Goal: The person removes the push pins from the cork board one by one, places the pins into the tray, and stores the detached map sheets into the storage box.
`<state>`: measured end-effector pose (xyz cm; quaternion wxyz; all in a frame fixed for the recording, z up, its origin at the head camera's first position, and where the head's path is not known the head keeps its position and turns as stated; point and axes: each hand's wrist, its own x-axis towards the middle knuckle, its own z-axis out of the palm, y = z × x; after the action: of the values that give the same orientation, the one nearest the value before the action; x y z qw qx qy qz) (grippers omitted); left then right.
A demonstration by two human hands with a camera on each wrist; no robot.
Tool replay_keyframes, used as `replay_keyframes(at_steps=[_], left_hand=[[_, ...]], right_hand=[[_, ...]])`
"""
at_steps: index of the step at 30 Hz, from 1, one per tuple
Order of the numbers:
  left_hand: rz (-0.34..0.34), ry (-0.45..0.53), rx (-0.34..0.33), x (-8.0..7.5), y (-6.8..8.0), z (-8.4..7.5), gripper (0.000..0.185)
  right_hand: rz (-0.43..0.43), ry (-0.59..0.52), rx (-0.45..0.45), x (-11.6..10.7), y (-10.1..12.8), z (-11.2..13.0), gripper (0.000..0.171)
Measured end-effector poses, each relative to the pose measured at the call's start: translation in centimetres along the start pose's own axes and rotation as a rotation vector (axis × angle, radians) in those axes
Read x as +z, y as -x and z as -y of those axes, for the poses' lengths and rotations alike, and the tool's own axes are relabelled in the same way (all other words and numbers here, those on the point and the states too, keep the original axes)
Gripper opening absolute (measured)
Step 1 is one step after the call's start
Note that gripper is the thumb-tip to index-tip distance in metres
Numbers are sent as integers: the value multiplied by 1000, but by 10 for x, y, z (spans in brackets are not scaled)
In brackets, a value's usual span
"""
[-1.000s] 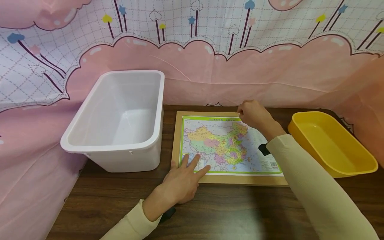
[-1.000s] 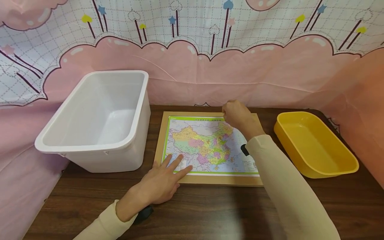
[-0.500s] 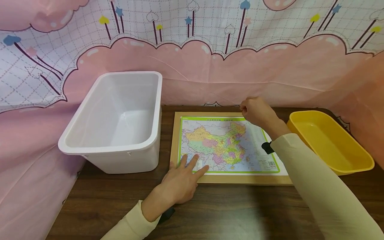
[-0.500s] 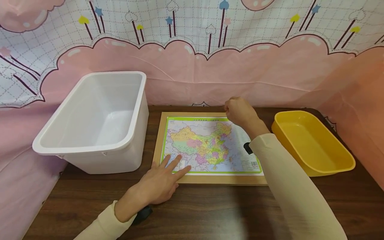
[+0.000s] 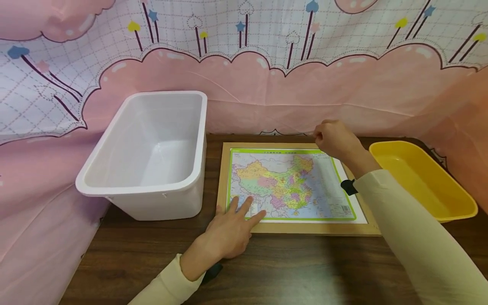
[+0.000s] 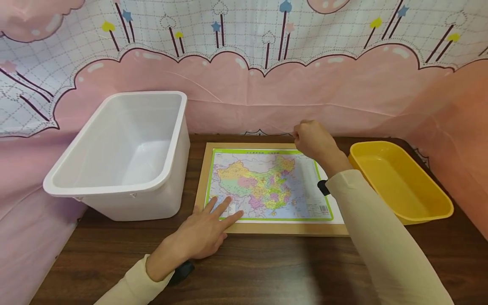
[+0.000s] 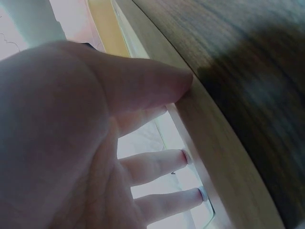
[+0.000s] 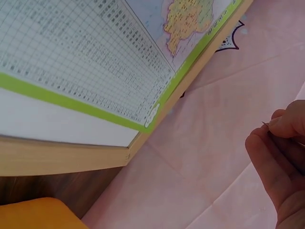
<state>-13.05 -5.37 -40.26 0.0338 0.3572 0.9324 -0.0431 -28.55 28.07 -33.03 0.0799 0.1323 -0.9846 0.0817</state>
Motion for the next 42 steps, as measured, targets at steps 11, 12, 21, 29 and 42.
replay_keyframes(at_steps=[11,12,21,29,42], left_hand=[[0,-1,5,-2,-1,-1,59],[1,1,5,-2,-1,-1,59],[-5,16,-10,-2,1,1,59],[33,22,-13,-1,-2,-1,59],[-9,4,-4,0,0,-3,59]], right_hand=[[1,-14,57,-10,8,-5,25],[-5,-16,56,-10,9,-5,25],[-31,-19,50,-15,10,-15,24],[-28,1,66,-27,27,-45,25],[-113,68,81,-39,50,-75,18]])
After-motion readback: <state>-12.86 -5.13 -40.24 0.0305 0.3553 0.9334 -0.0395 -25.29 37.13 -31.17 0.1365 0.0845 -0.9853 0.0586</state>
